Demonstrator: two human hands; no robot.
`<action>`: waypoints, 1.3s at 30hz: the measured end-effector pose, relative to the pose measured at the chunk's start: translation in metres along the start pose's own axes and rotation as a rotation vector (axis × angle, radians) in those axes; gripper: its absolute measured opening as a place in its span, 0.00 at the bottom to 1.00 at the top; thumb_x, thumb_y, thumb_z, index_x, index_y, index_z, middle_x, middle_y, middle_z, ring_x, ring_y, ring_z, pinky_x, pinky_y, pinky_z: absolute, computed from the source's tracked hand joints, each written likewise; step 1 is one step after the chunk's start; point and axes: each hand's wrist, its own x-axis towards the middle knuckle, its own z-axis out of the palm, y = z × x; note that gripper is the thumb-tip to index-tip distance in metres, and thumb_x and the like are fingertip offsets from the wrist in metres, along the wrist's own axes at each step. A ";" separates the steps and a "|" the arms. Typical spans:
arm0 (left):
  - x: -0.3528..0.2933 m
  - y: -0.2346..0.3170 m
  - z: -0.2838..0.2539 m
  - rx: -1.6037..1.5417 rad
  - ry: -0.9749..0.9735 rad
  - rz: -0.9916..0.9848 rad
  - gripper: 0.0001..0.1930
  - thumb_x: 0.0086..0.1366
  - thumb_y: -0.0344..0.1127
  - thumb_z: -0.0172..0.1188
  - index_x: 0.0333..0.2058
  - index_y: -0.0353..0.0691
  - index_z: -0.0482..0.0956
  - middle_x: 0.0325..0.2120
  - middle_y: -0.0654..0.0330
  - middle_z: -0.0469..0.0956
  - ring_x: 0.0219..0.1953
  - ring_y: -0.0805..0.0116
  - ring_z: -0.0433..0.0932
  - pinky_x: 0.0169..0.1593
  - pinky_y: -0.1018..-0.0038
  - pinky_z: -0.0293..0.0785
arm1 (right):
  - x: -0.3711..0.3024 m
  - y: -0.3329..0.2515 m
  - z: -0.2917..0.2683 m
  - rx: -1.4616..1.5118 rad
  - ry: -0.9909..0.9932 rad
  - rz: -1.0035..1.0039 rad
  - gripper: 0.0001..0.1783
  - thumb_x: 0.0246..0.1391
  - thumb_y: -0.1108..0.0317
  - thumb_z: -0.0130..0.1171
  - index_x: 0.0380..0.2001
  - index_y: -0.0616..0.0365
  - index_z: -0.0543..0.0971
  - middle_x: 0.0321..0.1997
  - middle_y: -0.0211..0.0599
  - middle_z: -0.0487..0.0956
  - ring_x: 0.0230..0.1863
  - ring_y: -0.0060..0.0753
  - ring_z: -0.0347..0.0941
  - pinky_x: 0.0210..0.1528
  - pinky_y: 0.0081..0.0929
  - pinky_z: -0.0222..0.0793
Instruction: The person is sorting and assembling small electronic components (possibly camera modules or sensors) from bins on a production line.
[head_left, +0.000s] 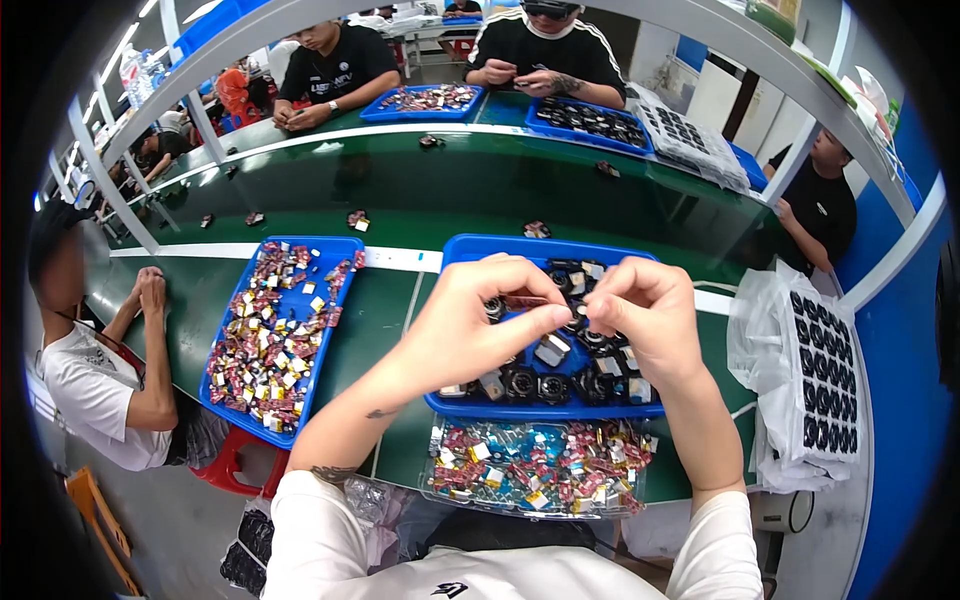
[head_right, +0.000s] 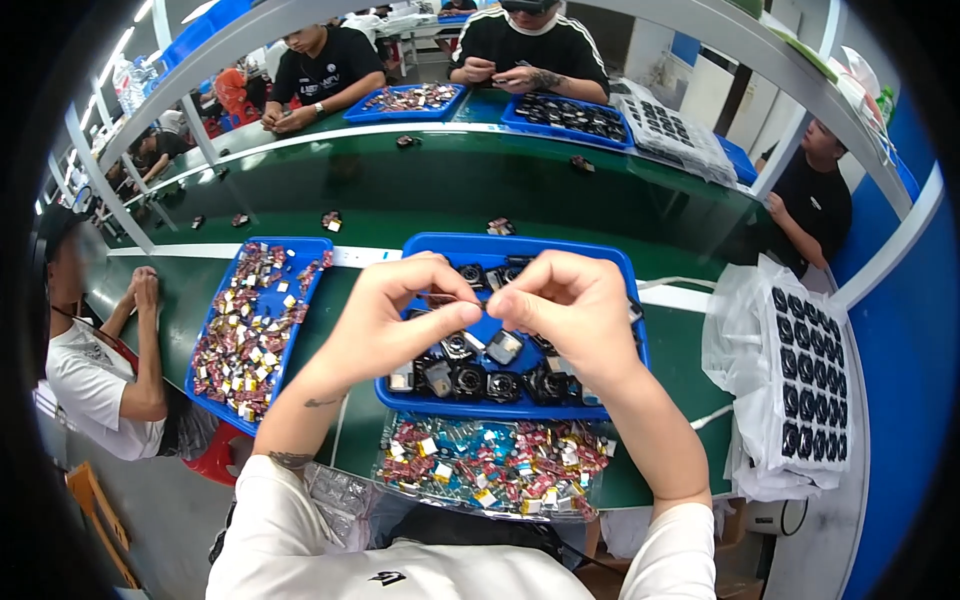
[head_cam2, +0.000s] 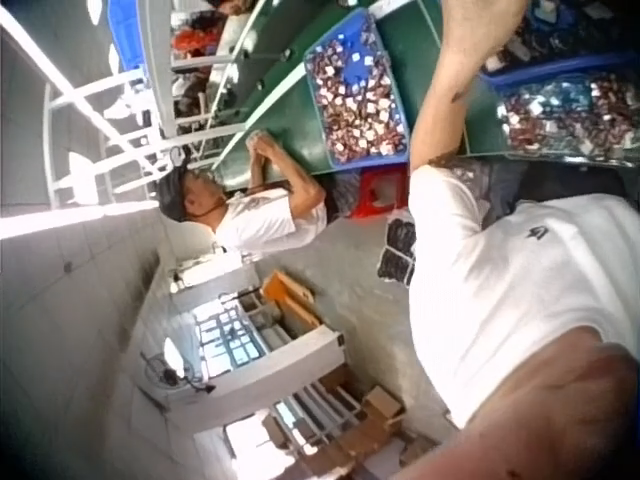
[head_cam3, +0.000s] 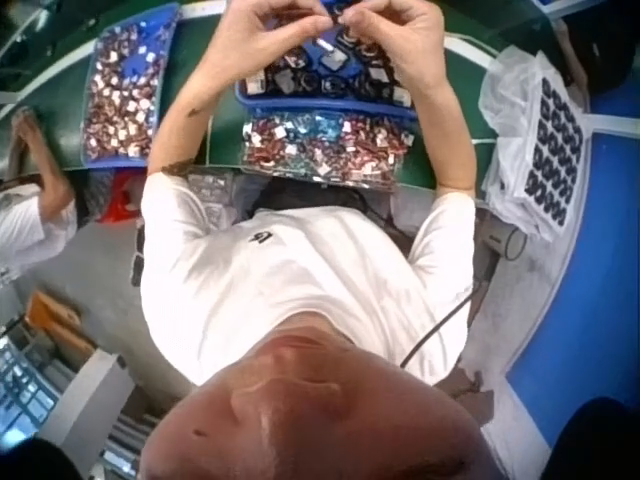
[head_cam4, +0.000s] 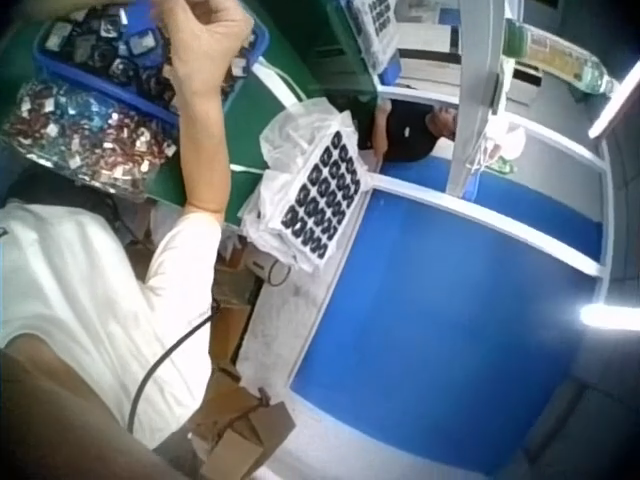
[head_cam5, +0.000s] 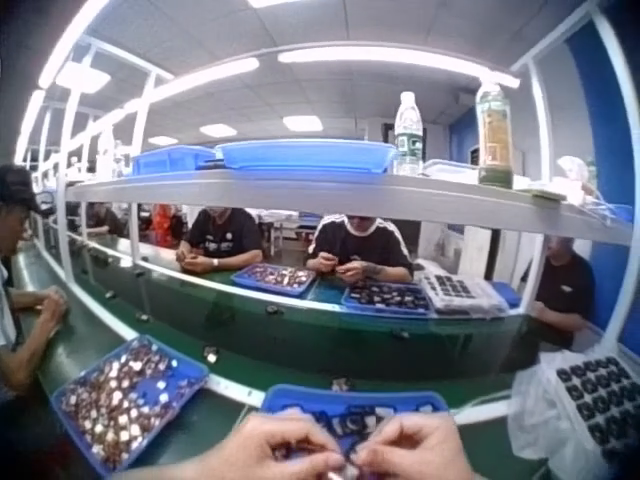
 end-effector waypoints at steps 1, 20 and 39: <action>-0.001 0.003 -0.001 -0.097 -0.030 -0.045 0.05 0.57 0.28 0.63 0.30 0.34 0.78 0.28 0.62 0.77 0.32 0.78 0.73 0.37 0.80 0.68 | 0.000 0.004 0.001 0.070 -0.007 0.010 0.07 0.49 0.71 0.65 0.24 0.64 0.78 0.25 0.35 0.79 0.24 0.17 0.73 0.27 0.14 0.70; 0.001 -0.001 -0.003 -0.342 0.005 -0.176 0.03 0.58 0.26 0.62 0.30 0.32 0.79 0.27 0.62 0.77 0.31 0.77 0.73 0.37 0.81 0.70 | -0.001 0.009 0.007 0.022 -0.070 0.015 0.10 0.56 0.65 0.59 0.30 0.62 0.78 0.24 0.31 0.79 0.26 0.16 0.73 0.31 0.14 0.70; -0.004 0.009 -0.012 -0.322 0.022 -0.014 0.05 0.58 0.28 0.62 0.29 0.32 0.78 0.26 0.63 0.75 0.29 0.79 0.71 0.34 0.82 0.67 | -0.005 0.020 0.008 -0.939 -0.892 0.066 0.22 0.45 0.64 0.62 0.46 0.55 0.75 0.35 0.37 0.75 0.41 0.40 0.73 0.41 0.36 0.70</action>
